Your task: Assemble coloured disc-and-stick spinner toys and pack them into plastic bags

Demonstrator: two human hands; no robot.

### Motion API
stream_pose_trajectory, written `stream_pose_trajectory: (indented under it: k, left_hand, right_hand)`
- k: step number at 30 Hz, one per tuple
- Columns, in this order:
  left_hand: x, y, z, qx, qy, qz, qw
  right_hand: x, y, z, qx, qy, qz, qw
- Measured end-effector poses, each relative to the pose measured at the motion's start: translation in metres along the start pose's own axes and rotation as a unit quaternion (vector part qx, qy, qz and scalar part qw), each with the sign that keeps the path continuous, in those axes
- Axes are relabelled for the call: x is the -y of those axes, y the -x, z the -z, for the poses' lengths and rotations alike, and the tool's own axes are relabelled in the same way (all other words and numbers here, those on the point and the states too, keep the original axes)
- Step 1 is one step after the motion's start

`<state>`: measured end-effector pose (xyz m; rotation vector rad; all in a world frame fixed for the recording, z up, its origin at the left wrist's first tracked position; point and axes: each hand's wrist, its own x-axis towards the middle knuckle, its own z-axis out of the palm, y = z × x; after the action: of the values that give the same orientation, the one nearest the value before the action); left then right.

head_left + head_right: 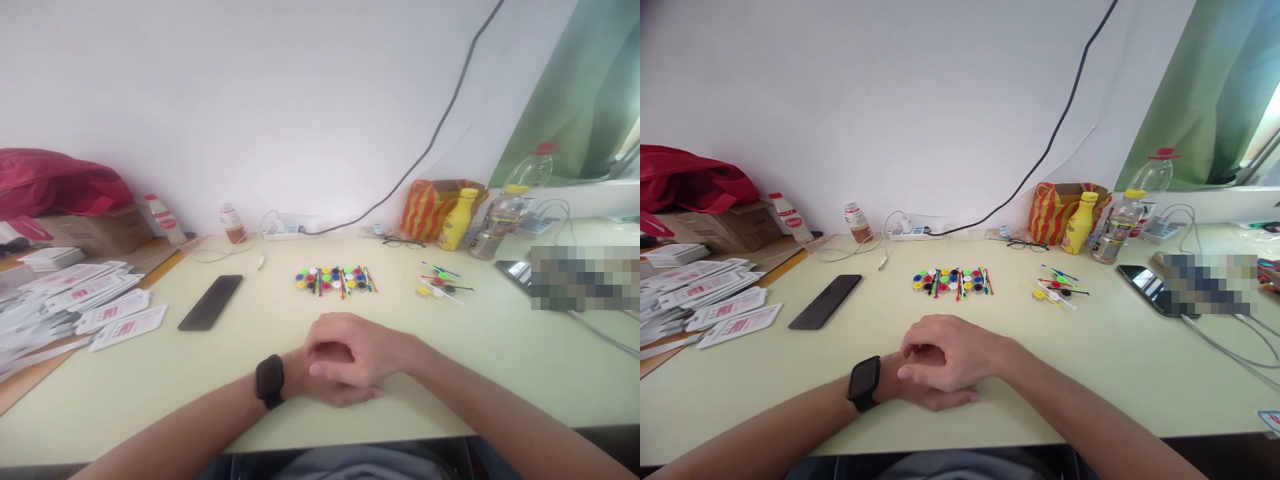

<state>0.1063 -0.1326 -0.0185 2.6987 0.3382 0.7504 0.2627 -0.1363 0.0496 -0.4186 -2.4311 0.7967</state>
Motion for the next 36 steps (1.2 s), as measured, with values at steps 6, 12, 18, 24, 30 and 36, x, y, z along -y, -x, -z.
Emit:
stream_pose_trajectory:
  k: [6, 12, 18, 24, 30, 36]
  left_hand:
    - [0.0051, 0.0020, -0.0033, 0.036, -0.025, -0.013, 0.999]
    - [0.0028, 0.0004, -0.0018, 0.008, -0.022, -0.033, 0.999]
    - [0.0008, -0.0001, 0.0004, 0.013, -0.019, 0.001, 1.000]
    - [0.0026, 0.0004, 0.0003, 0.017, -0.052, -0.036, 0.998]
    - [0.0003, 0.0018, -0.0031, -0.007, -0.027, 0.020, 0.999]
    - [0.0015, -0.0002, 0.0015, 0.031, -0.043, -0.021, 0.998]
  right_hand:
    - [-0.0047, 0.0004, -0.0040, -0.048, 0.003, 0.019, 0.999]
    - [-0.0061, 0.0008, -0.0047, -0.047, 0.004, 0.012, 0.999]
    - [-0.0065, -0.0001, -0.0049, -0.024, -0.056, 0.027, 0.998]
    - [-0.0096, 0.0004, -0.0066, -0.071, -0.005, -0.006, 0.997]
    - [-0.0083, -0.0015, -0.0068, -0.026, -0.058, 0.018, 0.998]
    - [-0.0102, -0.0002, -0.0083, -0.067, -0.034, -0.017, 0.997]
